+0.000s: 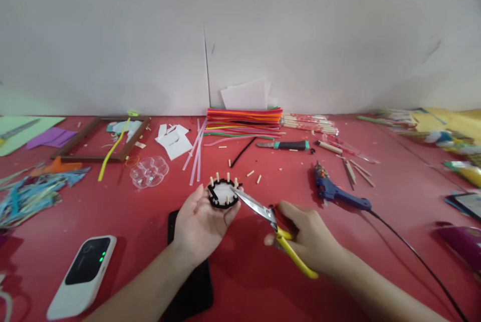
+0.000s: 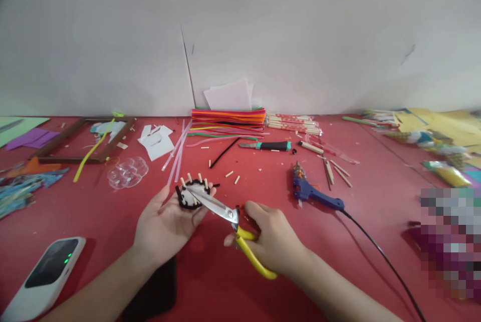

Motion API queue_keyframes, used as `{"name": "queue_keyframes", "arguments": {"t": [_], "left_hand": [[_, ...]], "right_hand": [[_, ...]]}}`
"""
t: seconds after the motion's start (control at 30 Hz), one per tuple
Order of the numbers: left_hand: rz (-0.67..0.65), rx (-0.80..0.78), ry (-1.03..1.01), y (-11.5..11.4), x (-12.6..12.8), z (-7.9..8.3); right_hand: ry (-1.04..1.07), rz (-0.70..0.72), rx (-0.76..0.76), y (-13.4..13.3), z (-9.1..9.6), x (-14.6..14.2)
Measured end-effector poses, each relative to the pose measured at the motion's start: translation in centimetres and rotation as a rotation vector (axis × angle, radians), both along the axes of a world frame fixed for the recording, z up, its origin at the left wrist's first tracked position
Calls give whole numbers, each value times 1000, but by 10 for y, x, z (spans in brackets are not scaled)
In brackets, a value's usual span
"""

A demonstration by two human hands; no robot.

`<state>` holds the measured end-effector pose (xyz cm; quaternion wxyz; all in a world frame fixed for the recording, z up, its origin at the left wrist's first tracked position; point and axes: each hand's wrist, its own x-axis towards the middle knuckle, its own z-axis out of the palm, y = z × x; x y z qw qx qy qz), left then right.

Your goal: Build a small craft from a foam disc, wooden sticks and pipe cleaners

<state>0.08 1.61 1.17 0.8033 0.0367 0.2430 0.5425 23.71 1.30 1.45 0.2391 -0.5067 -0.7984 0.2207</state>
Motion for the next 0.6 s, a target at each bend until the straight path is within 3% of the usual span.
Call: {"name": "queue_keyframes", "arguments": {"t": [0.1,0.23,0.6], "left_hand": [[41,-48,9,1,3,3],[87,-85,56,2,4,5],[179,-95,69,6,3,8]], "right_hand": [[58,34,-148,-3,1,-2],[60,61,-233,-5,-1,-3],[-3,37,-239,1,-4,-3]]}}
